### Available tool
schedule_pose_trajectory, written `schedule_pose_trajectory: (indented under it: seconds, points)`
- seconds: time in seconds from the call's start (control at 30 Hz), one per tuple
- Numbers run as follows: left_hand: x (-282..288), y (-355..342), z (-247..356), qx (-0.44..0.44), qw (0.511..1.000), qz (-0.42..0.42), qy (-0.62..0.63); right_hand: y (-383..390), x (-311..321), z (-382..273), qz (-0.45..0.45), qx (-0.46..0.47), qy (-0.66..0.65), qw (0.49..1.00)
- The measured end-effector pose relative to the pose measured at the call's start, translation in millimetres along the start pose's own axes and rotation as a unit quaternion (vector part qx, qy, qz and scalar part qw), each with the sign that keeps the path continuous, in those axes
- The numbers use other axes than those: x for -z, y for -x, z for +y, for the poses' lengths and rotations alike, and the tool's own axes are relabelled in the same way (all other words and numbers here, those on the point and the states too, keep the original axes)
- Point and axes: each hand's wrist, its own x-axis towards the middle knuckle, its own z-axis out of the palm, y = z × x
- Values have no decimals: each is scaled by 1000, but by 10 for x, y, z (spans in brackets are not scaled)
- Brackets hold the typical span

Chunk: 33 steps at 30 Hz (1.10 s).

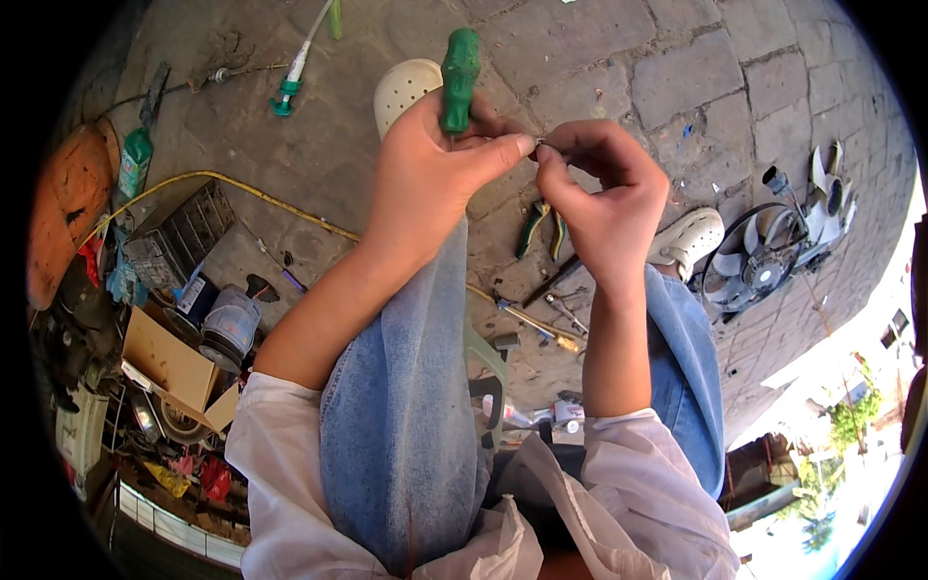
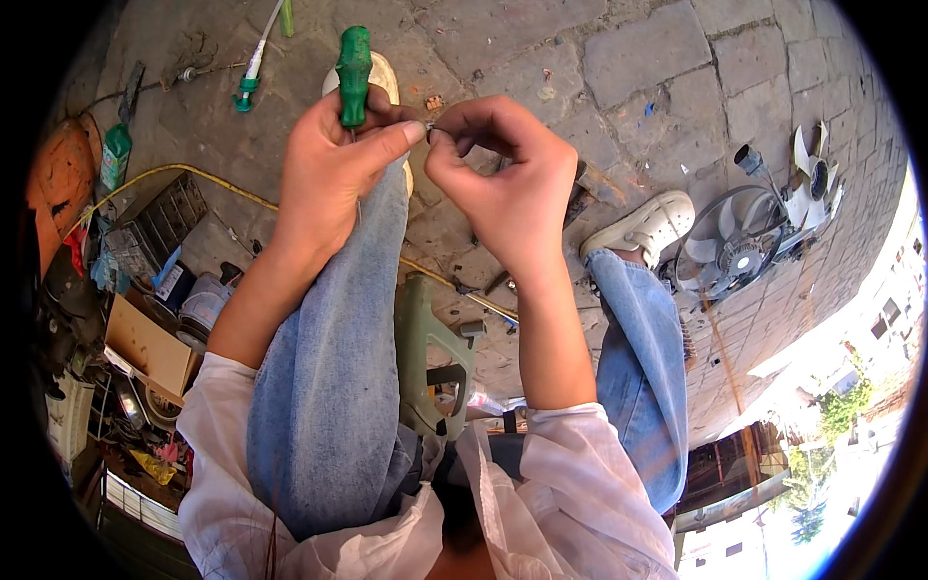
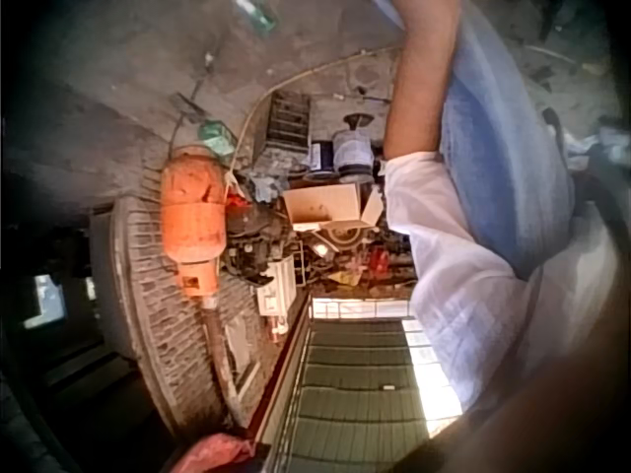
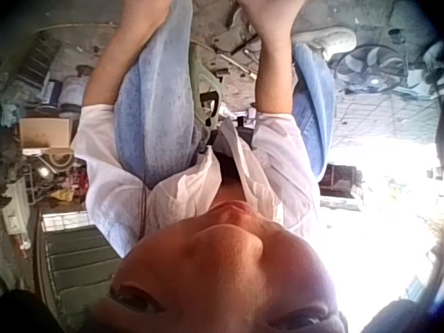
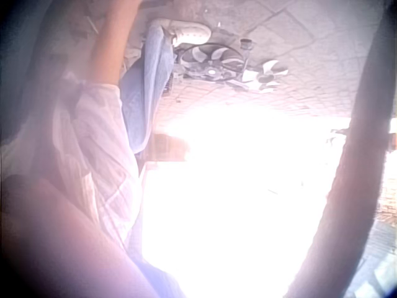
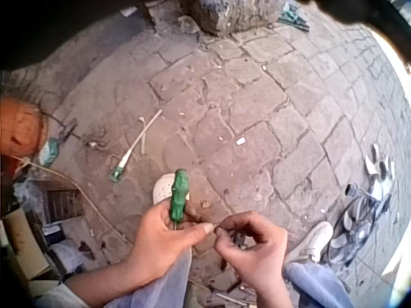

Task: The person sits on a low stool in a cluttered outdoor workshop and uses a screwdriver, pliers, and a hammer to manipulate and shape a small metal component. They repeatedly bend, twist, and strike the object while seated.

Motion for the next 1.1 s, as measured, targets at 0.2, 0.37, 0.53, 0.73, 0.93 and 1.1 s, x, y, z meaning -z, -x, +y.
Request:
schedule_pose_trajectory:
  seconds: [0.2,0.37,0.53,0.73,0.93,1.1]
  points:
    - [-7,-3,50,42,997,-21,57,25,-14,11,10,-109,-137,985]
    - [11,-10,13,22,999,4,26,37,-45,17,21,-5,-3,1000]
    - [9,-11,-18,-39,997,15,-63,17,-10,23,13,56,84,995]
    - [7,14,14,-21,998,13,-55,2,-12,42,3,51,76,996]
    - [-11,9,-23,-26,999,-5,20,84,-138,-31,71,-62,-70,993]
    - [-8,21,1,-8,1000,-14,15,118,-162,-4,84,-116,-128,981]
